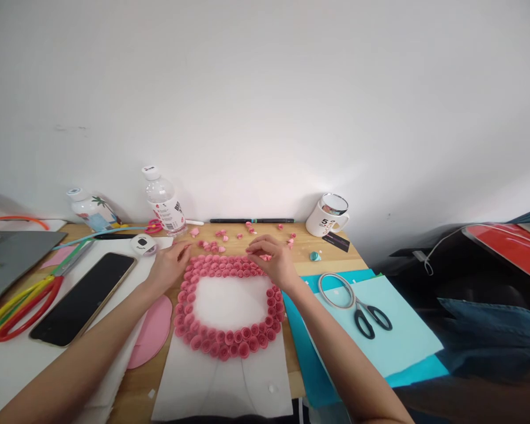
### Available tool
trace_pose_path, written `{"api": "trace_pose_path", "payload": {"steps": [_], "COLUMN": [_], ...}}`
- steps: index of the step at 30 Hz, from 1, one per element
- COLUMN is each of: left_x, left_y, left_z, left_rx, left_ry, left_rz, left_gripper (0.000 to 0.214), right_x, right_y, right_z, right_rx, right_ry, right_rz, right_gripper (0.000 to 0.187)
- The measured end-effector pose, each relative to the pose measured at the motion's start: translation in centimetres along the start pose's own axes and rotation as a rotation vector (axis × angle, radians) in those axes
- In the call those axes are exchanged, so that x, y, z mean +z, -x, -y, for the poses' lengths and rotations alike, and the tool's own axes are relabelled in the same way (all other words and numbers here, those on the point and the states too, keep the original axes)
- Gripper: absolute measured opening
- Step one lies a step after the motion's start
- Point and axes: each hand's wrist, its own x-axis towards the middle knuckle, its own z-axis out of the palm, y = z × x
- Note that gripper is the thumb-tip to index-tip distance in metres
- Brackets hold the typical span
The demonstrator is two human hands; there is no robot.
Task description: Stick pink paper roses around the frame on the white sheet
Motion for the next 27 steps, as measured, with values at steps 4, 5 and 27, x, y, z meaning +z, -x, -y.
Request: {"api": "trace_pose_path", "payload": {"steps": [4, 5, 27], "left_x": [0.0, 0.0, -0.6], "left_y": [0.0, 0.0, -0.1], "left_z": [0.0, 0.0, -0.5], "left_rx": [-0.031, -0.041, -0.13], "left_ry": [0.005, 0.002, -0.045], "left_rz": [0.044, 0.053, 0.222], "left_gripper": [0.024, 0.024, 0.024], "right_x": [3.8, 4.9, 11.9], "right_y": [1.5, 1.9, 2.8], "right_z": [2.0, 2.3, 0.3], "right_rx": [-0.003, -0.015, -0.246], "right_ry": [-0.061, -0.075, 0.45], "right_rz": [0.127, 0.16, 0.237], "right_gripper": [0.014, 0.014, 0.021]}}
